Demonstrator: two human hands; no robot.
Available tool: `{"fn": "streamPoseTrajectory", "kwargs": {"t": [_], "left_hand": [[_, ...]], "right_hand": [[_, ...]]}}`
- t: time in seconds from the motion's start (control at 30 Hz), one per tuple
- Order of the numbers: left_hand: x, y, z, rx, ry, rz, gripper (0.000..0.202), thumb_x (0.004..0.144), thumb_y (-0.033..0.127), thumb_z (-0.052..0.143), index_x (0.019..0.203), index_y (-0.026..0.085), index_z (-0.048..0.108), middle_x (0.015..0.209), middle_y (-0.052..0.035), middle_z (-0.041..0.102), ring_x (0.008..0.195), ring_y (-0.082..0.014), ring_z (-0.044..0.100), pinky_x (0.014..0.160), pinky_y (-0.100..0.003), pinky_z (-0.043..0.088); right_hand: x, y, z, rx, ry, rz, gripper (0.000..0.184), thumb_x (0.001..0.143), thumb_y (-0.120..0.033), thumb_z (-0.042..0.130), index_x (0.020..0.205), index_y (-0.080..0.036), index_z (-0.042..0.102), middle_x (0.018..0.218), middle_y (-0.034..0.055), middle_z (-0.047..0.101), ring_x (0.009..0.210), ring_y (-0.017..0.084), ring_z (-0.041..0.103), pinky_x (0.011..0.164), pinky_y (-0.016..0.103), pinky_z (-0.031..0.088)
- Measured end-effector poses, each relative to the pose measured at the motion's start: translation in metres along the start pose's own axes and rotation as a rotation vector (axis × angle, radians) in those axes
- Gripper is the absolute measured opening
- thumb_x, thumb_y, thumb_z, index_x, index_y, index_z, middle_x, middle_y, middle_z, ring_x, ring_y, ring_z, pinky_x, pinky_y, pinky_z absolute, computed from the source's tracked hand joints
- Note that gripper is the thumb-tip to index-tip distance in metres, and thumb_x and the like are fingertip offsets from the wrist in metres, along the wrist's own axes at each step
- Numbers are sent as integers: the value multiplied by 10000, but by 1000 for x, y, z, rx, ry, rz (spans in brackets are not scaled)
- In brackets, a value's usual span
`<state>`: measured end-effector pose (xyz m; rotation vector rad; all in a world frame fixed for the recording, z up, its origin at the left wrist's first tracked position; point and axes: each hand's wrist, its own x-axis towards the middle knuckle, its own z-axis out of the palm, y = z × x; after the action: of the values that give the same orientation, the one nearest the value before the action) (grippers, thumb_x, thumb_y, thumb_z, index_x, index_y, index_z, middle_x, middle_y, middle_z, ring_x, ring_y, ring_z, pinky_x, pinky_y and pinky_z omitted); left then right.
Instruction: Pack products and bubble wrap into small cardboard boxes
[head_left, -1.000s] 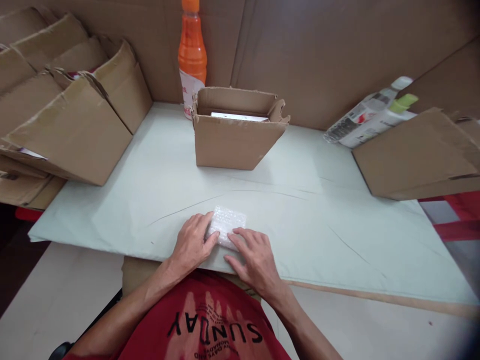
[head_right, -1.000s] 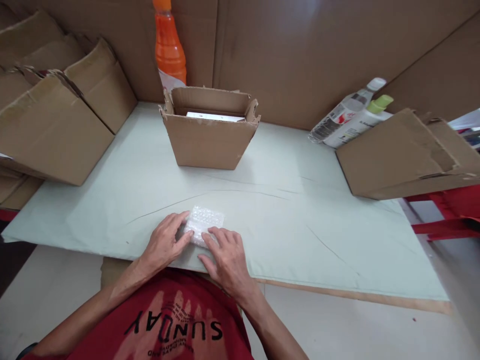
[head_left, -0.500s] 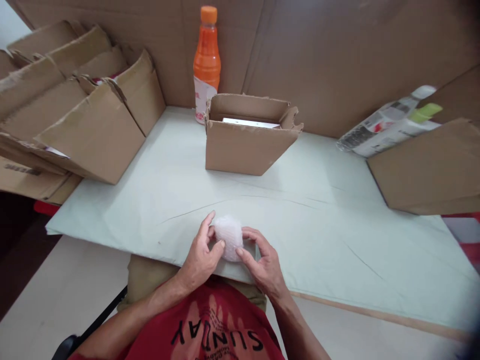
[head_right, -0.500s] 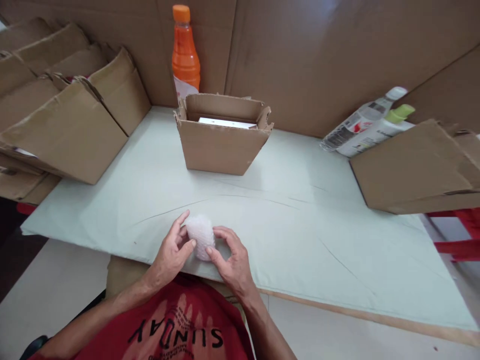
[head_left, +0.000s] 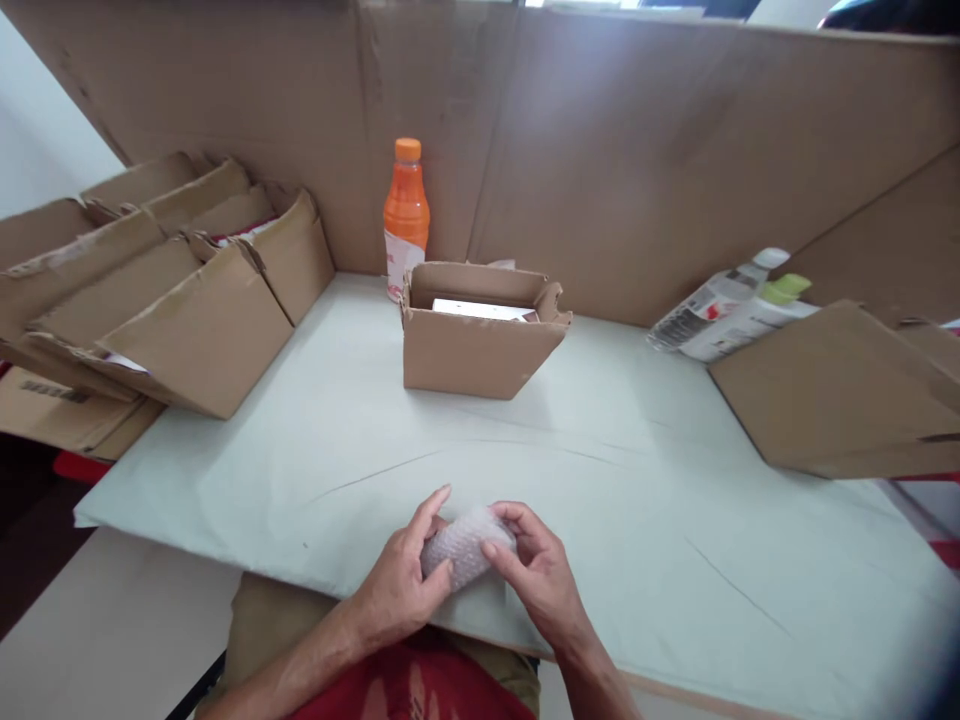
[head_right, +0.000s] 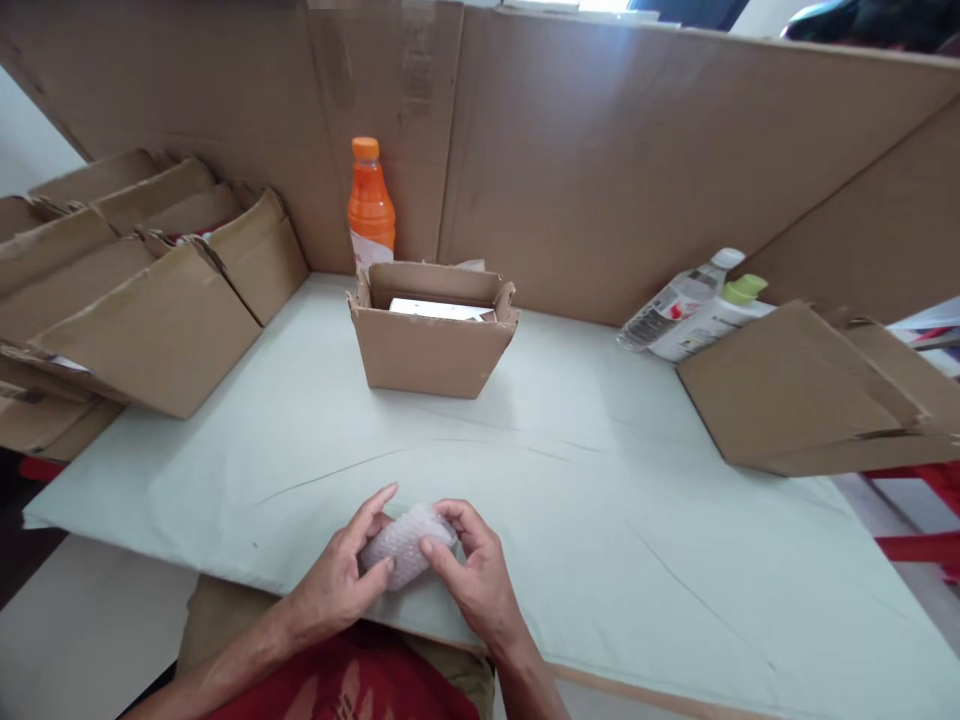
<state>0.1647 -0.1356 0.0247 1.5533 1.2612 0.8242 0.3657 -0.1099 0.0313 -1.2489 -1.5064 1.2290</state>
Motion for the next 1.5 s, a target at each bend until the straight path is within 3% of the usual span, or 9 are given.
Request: {"fn": "streamPoseTrajectory", "kwargs": {"t": [0.13,0.27,0.33,0.5,0.6,0.83,1.0,1.17,1.5], "left_hand": [[5,-6,-2,133,-82,104,759,796,99,530,1523,204,341,1169,-99,698,1003,-222,677,912,-375,552],[18,3,-18,240,-187,268,743,779,139,622,1484,229,405,1330,-117,651,1171,-257,641,1024,-424,523],[32,15,-36,291,-79,345,686,801,194,660,1452,221,444,1363,-128,628,1232,-274,609,1052,-445,512],[96,54,-98,448,468,581,583,881,152,584,1445,220,452,1394,-135,589,1305,-266,549,1103,-467,466],[139,68,-123,513,611,707,602,857,116,586,1438,191,449,1404,-145,581,1309,-274,533,1104,-482,451],[175,52,-121,523,804,719,360,833,53,569,1169,176,612,1017,-75,734,1162,-277,616,1010,-479,495],[171,45,-112,457,857,709,223,853,42,569,1007,184,646,943,-64,733,1058,-252,655,931,-434,534],[171,44,-109,395,860,709,201,853,35,573,953,191,649,887,-50,721,1030,-238,662,912,-413,537],[169,37,-105,357,878,709,206,844,36,580,944,202,651,862,-34,724,1004,-231,670,907,-393,518]], "right_hand": [[3,-9,-16,-187,-142,-65,446,807,-350,742,1230,-235,657,1069,71,743,945,227,699,854,333,571],[10,-22,-26,-344,-255,-88,158,871,-333,666,985,-240,721,894,19,756,801,194,700,738,283,560],[16,-29,-33,-390,-231,-92,149,890,-350,637,929,-230,717,809,7,736,721,176,678,673,264,542],[37,-57,-61,-386,-145,-74,235,892,-430,635,910,-212,721,810,25,729,725,179,677,669,265,546],[54,-81,-77,-311,-30,-99,248,842,-448,701,927,-217,732,813,37,731,702,183,675,606,259,542],[134,-150,-90,-283,276,-269,292,787,-488,763,962,-255,744,753,16,695,627,162,608,494,249,471],[218,-186,-64,-376,183,-351,306,778,-474,738,916,-201,722,790,17,691,671,154,596,577,268,475],[281,-191,-13,-705,11,-255,177,776,-317,667,797,-144,702,657,-6,609,594,113,504,536,236,365],[309,-203,52,-1456,-43,-227,253,845,-243,581,1038,-185,733,1046,131,759,978,262,690,753,293,478]]}}
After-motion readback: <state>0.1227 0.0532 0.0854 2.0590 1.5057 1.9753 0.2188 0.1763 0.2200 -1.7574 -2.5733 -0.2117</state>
